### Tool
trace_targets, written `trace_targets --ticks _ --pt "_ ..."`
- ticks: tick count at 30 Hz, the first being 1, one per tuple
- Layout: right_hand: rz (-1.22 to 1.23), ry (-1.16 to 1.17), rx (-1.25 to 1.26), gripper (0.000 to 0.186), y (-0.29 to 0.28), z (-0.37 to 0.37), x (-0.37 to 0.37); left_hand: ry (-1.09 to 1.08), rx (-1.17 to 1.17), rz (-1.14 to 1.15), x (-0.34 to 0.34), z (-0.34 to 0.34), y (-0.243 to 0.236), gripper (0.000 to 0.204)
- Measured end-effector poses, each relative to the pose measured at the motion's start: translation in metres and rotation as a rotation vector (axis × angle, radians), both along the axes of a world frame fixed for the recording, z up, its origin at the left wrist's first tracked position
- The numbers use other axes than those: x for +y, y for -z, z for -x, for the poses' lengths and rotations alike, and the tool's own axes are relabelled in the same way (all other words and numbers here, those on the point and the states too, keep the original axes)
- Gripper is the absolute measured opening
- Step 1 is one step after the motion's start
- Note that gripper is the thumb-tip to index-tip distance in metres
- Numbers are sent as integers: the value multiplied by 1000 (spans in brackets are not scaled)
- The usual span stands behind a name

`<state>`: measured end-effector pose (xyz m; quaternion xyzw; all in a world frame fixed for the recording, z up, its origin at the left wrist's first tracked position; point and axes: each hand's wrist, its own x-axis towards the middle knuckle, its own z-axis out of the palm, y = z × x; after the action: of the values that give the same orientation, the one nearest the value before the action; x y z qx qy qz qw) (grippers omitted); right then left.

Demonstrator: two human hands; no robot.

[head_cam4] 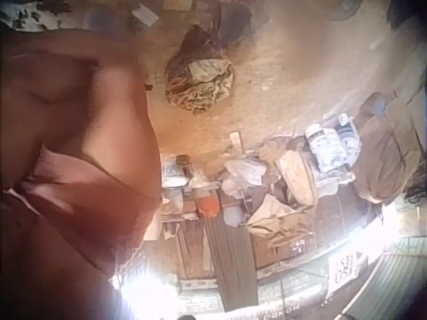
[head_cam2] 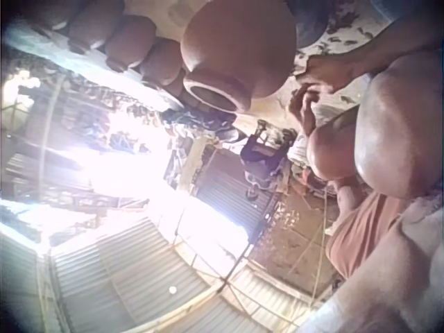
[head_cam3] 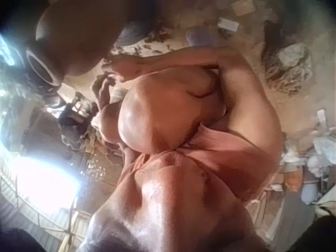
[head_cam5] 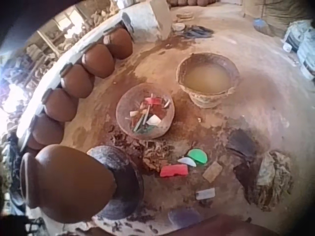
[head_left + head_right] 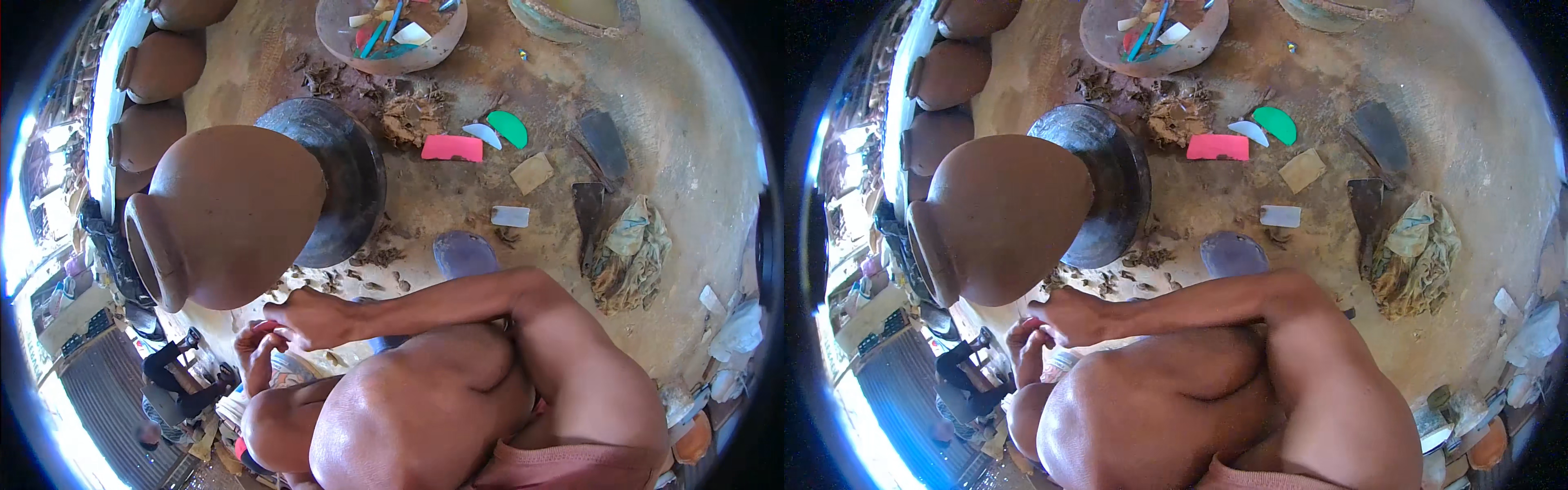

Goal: The person refines a large clay pot by hand using a metal tool and a pink smoothing pad to scrape and smooth the surface.

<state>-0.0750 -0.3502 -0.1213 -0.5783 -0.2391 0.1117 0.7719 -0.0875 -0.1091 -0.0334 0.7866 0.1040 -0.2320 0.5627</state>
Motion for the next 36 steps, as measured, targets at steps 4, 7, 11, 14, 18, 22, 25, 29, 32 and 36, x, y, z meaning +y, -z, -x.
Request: trace_targets --ticks 4,7,11,14,18,22,25,29,32,36 --pt "231 42 -100 22 39 15 -18 118 180 -188 -4 -3 22 19" --pt "237 -3 15 21 51 26 -46 127 176 -252 12 -5 32 20" --pt "408 141 144 26 60 34 -46 210 248 -129 -13 -13 46 45" --pt "415 187 48 26 68 31 -23 184 285 30 -19 -15 73 44" --pt "352 89 33 22 59 20 -23 200 283 -139 -14 -19 79 19" --pt "362 124 36 22 69 28 -24 194 359 -62 -5 -11 91 13" --pt "401 121 120 23 71 30 -43 317 437 -281 26 -4 97 28" --pt "309 448 451 21 83 13 -90 -73 124 -270 -8 -21 78 41" --pt "390 660 523 23 94 -16 -109 -283 -174 19 42 -32 82 69" --pt "522 630 513 30 91 -63 -106 -284 -405 133 100 -50 62 71"
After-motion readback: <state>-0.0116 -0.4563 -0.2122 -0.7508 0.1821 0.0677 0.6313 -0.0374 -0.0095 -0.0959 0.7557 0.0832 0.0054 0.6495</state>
